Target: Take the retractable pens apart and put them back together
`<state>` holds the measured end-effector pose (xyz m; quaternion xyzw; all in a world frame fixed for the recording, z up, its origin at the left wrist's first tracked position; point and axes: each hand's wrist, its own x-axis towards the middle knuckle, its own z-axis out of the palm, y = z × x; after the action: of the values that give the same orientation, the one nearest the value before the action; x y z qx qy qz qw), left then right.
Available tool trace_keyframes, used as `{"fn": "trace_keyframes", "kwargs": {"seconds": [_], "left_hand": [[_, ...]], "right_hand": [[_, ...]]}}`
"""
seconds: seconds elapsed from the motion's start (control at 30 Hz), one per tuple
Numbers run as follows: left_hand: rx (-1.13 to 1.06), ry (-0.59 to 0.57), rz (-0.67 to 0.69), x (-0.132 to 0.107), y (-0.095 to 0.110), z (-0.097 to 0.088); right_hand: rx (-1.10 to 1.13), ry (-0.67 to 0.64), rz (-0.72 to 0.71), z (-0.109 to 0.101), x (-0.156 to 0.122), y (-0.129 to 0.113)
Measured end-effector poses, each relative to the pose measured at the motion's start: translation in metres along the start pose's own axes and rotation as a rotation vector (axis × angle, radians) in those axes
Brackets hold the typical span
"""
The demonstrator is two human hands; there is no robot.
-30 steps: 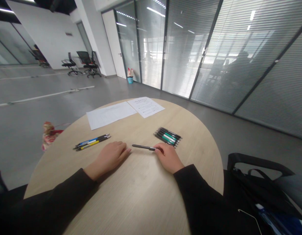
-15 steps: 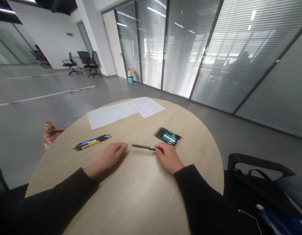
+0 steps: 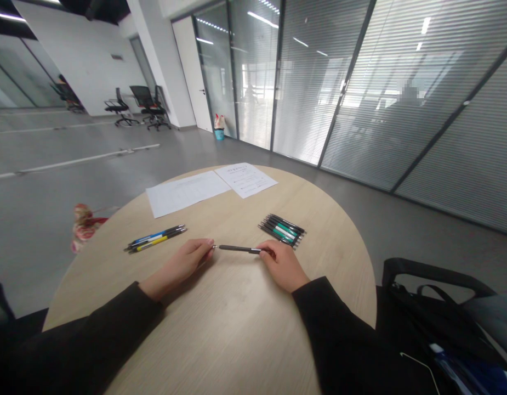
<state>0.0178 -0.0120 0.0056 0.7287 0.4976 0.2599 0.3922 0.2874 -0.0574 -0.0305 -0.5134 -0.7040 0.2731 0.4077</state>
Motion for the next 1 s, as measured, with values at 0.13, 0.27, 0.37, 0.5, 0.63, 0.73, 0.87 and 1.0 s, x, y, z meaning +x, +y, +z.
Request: {"fn": "trace_keyframes", "kwargs": {"seconds": [0.13, 0.27, 0.37, 0.5, 0.63, 0.73, 0.87, 1.0], "left_hand": [[-0.016, 0.002, 0.014, 0.001, -0.0033, 0.0014], [-0.015, -0.007, 0.026, 0.0004, -0.0026, 0.0026], [0.012, -0.011, 0.042, -0.0004, -0.0003, 0.0026], [-0.003, -0.033, 0.048, -0.0012, 0.002, 0.0024], [-0.063, -0.049, 0.024, -0.003, 0.0036, 0.0032], [-0.065, -0.051, 0.019, -0.0035, 0.0038, 0.0035], [-0.045, -0.074, 0.031, -0.0018, 0.0005, 0.0037], [-0.043, -0.085, 0.024, -0.0013, -0.002, 0.004]], "right_hand": [[0.003, -0.001, 0.0, 0.0001, 0.0003, 0.0002], [0.001, -0.006, 0.003, 0.0, 0.0004, -0.0015], [-0.013, -0.008, -0.003, 0.0001, -0.0001, -0.0027], [-0.025, -0.013, -0.011, 0.0001, -0.0004, -0.0018], [-0.029, -0.012, -0.008, 0.0, 0.0001, 0.0], [-0.036, -0.013, -0.012, -0.0001, 0.0004, -0.0001], [-0.026, -0.018, -0.017, -0.0004, 0.0, -0.0015], [-0.025, -0.017, -0.019, -0.0002, -0.0002, -0.0019]]}}
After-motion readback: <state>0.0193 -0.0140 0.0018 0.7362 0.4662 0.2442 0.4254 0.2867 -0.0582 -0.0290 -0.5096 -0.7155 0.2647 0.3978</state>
